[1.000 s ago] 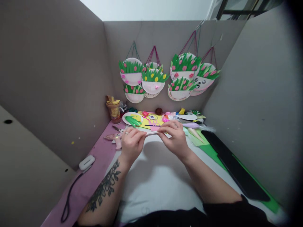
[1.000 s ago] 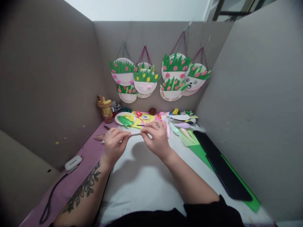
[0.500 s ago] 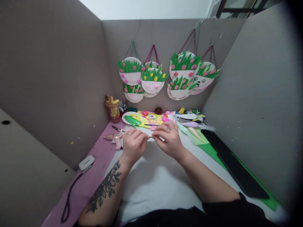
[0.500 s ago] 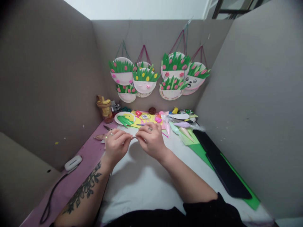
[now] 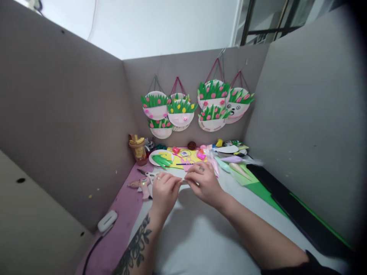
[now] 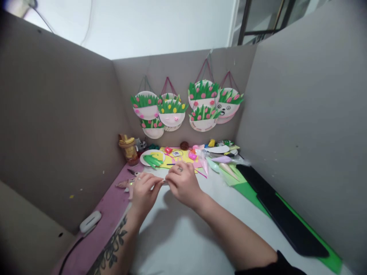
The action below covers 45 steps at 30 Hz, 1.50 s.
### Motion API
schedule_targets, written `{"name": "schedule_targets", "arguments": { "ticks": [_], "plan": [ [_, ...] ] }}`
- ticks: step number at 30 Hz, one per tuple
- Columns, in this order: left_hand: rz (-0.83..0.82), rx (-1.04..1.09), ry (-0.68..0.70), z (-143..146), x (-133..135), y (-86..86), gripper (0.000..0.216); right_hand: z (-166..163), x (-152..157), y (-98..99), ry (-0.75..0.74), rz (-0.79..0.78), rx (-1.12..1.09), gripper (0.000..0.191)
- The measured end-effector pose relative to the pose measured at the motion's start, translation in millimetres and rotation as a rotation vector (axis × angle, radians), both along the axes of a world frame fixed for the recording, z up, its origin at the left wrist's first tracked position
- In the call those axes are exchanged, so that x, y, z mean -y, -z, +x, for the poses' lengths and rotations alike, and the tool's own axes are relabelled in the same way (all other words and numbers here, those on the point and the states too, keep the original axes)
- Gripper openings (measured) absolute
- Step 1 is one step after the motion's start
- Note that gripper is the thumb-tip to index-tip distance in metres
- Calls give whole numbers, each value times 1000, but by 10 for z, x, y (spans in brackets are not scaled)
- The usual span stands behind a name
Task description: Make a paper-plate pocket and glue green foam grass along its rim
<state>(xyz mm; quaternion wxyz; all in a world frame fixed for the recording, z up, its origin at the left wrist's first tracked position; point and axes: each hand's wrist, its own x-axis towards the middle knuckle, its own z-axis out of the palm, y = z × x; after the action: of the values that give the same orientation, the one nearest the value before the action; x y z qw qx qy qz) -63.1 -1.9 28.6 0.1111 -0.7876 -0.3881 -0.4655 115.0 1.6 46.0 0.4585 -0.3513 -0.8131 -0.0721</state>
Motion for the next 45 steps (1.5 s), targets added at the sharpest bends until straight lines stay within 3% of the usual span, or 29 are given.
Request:
{"name": "schedule_targets", "arguments": {
  "ticks": [5, 15, 28, 33, 37, 45],
  "plan": [
    [10, 80, 30, -17, -45, 24, 7, 46, -35, -37, -10, -83, -153, 10],
    [109, -20, 43, 81, -45, 110, 5, -35, 7, 90, 43, 3, 104, 8],
    [136, 18, 4, 43, -33, 109, 9, -40, -33, 229, 36, -18, -138, 8],
    [130, -68, 2, 111, -30, 148, 9, -39, -40, 341, 62, 61, -108, 14],
    [87, -53, -45, 106, 5, 162, 14, -34, 10, 414, 44, 28, -164, 10],
    [65, -96, 47, 184, 41, 216, 13, 91, 102, 516, 93, 78, -169, 18]
  ]
}}
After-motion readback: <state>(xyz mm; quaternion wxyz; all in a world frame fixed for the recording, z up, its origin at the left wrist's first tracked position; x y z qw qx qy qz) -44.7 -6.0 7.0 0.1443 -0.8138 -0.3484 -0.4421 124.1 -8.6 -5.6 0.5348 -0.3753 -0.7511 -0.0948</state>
